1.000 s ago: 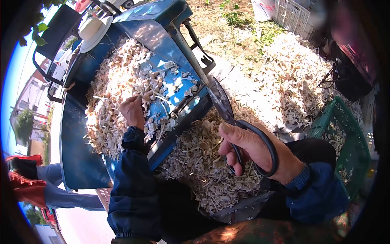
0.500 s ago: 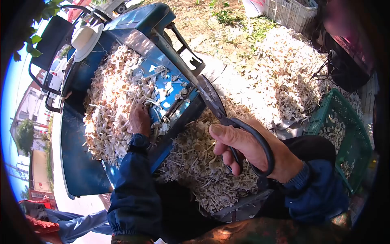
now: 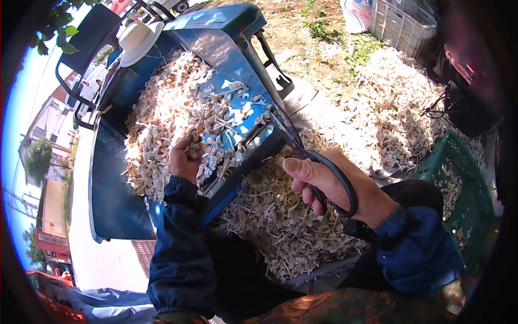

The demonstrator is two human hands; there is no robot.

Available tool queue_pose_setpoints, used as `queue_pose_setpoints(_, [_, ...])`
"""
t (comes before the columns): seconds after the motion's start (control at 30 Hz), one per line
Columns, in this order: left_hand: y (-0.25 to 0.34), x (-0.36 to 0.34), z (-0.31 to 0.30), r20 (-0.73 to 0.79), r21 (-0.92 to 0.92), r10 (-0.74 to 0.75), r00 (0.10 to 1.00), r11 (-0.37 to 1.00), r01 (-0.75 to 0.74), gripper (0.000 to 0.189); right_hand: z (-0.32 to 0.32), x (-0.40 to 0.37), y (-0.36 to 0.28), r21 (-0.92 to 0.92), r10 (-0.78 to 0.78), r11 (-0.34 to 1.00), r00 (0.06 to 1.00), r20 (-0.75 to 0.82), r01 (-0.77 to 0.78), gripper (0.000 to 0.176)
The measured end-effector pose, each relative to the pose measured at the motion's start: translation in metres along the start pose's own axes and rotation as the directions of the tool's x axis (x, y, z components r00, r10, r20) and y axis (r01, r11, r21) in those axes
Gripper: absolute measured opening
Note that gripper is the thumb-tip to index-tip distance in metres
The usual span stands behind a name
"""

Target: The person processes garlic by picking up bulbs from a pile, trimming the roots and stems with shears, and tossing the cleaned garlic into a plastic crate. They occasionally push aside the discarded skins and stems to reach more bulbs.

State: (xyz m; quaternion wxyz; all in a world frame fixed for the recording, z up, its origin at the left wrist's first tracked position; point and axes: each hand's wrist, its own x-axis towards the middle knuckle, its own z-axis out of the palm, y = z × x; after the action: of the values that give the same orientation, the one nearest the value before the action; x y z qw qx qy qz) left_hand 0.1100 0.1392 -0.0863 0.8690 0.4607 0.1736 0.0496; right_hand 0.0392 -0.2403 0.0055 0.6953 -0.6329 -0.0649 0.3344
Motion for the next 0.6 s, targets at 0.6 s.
queue_pose_setpoints(0.6, [0.096, -0.311, -0.217, -0.571, 0.717, 0.388, 0.723, 0.665, 0.209, 0.037, 0.022, -0.001, -0.008, -0.126, -0.129, 0.985, 0.988, -0.084, 0.118, 0.058])
